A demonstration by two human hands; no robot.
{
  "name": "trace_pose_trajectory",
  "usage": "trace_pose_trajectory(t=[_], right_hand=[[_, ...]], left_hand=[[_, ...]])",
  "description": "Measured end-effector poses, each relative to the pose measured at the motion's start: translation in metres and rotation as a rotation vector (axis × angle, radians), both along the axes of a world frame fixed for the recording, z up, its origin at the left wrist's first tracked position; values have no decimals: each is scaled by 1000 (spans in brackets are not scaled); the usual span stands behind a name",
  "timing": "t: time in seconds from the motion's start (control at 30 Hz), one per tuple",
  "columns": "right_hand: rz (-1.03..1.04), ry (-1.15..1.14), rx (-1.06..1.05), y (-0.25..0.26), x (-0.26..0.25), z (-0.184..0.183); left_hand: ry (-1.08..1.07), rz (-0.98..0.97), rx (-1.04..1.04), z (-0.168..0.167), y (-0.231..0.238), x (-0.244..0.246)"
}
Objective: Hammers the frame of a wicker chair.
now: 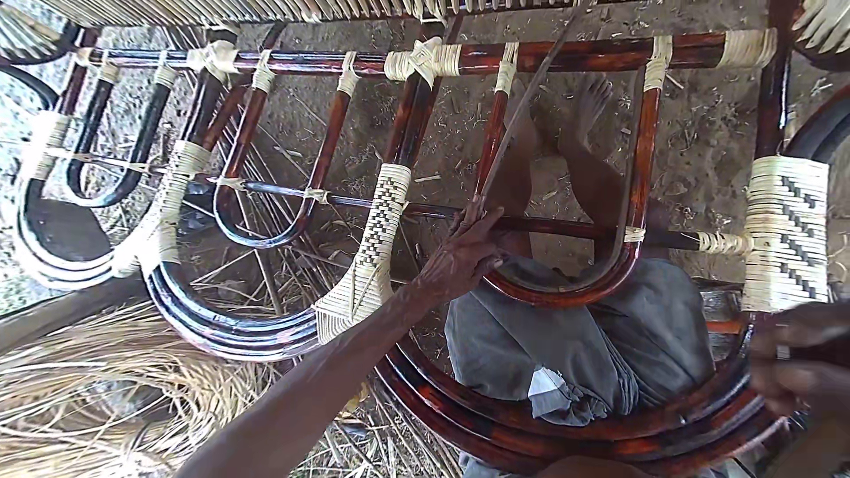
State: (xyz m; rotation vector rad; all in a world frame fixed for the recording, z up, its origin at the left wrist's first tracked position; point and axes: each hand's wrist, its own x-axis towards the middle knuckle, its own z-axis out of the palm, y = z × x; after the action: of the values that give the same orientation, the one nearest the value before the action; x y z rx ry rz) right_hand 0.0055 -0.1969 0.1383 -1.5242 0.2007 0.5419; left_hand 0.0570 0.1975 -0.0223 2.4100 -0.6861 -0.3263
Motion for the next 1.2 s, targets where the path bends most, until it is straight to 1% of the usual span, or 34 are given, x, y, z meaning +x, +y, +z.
trace_pose_trajectory(t=[0.03,0.1,0.2,0.3,0.4,0.47,0.67,0.8,0.87,0.93,1.0,1.1,1.17,1.2], right_hand=[[56,23,49,18,3,-13],[106,68,128,58,13,-34],[109,178,155,107,35,-57],[106,278,2,142,51,-83],[180,334,-204,164,65,-108],[214,347,-282,174,67,-119],[247,345,-471,188,68,-124],[306,314,-565,193,67,-128],[310,285,-558,189,65,-126],[279,232,-438,171,58,-111],[202,165,-283,138,52,-88],[53,147,-57,75,31,-47],[16,205,54,37,9,-33],[-6,252,58,24,-6,-31]], left_hand=[[-5,19,-15,0,-1,-3],[10,77,-75,0,-4,-9],[167,134,-102,6,-7,-8],[291,123,-74,11,-10,-3],[314,119,-91,9,-11,-1],[314,129,-91,6,-10,-3],[328,150,-113,6,-15,-5],[339,199,-85,10,-19,-5],[354,219,-97,11,-22,-5],[355,228,-114,10,-23,-5],[348,234,-109,11,-23,-5],[356,236,-107,11,-24,-5],[363,228,-100,11,-24,-4],[375,230,-93,12,-24,-4]])
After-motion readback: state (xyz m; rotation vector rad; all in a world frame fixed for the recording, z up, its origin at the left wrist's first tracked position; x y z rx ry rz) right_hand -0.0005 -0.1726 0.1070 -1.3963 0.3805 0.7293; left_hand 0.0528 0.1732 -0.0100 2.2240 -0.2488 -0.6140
